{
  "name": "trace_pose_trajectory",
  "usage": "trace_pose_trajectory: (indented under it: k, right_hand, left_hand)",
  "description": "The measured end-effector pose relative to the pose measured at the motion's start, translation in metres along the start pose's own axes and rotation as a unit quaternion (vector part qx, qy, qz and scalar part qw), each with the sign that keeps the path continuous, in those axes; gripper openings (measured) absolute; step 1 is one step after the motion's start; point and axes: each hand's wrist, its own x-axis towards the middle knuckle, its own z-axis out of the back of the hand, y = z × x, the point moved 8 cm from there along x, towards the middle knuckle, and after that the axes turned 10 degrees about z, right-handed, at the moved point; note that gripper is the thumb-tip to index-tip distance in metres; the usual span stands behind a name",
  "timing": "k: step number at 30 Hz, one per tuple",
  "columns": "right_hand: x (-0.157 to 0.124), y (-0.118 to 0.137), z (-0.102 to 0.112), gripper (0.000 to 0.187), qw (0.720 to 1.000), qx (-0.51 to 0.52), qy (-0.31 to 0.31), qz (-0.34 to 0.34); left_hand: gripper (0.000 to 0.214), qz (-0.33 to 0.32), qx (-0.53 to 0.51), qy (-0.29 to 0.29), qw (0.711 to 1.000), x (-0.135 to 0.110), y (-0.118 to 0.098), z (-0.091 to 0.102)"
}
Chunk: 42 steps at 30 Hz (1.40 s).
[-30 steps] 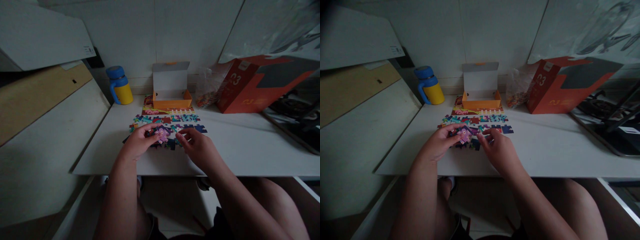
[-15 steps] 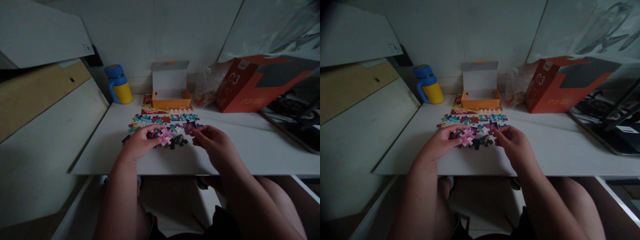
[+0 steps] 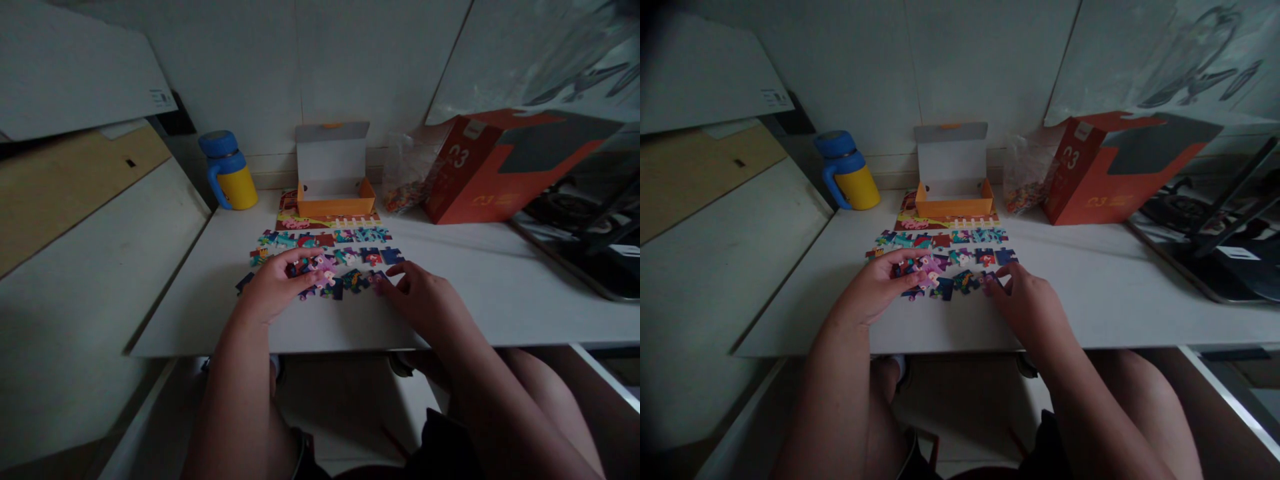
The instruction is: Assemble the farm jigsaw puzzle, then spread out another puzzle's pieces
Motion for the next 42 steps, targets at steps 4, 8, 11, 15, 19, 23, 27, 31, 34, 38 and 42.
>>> trace_pose_trajectory:
  k: [4,8,11,15,19,23,27,31,34,38,42]
  right_hand:
    - [-0.001,0.03,-0.005,0.042,0.99,0.139,-0.023,0.029]
    - [-0.001,0.057,-0.032,0.043,0.948,0.314,0.03,0.039]
    - [-0.001,0.059,-0.043,0.037,0.921,0.389,0.023,0.011]
    - [0.002,0.041,-0.029,0.042,0.902,0.43,-0.027,-0.012]
    - [0.003,-0.011,0.007,0.062,0.937,0.33,-0.102,-0.051]
    - [-0.001,-0.056,0.023,0.054,0.991,0.102,-0.054,-0.072]
    - [-0.007,-0.062,0.03,0.044,0.994,-0.055,-0.076,-0.061]
    - [-0.009,-0.017,0.027,0.043,0.991,-0.028,-0.126,0.026]
    - [-0.006,0.025,-0.001,0.051,0.984,0.162,-0.039,0.061]
    - [-0.005,0.067,-0.027,0.052,0.947,0.315,0.027,0.054]
    - [-0.001,0.081,-0.037,0.035,0.928,0.371,0.023,0.028]
  left_hand:
    - [0.044,-0.019,0.033,0.017,0.999,-0.002,-0.008,-0.011]
    - [0.043,-0.023,0.038,0.055,0.998,-0.002,-0.011,-0.024]
    - [0.047,-0.009,0.033,0.091,0.995,-0.003,-0.009,-0.03]
    - [0.044,-0.038,0.046,0.071,0.996,-0.004,-0.01,-0.023]
    - [0.042,-0.016,-0.023,0.041,0.999,-0.005,-0.007,-0.012]
    - [0.056,0.002,-0.108,0.013,0.994,-0.006,-0.008,-0.008]
    - [0.074,0.005,-0.165,-0.004,0.986,-0.004,-0.008,-0.008]
    - [0.083,0.022,-0.141,-0.028,0.989,-0.002,-0.001,-0.011]
    - [0.083,0.036,-0.111,-0.039,0.992,-0.003,0.0,-0.017]
    - [0.072,0.055,-0.142,-0.01,0.988,-0.004,0.0,-0.026]
    - [0.068,0.067,-0.189,-0.042,0.979,-0.002,0.009,-0.015]
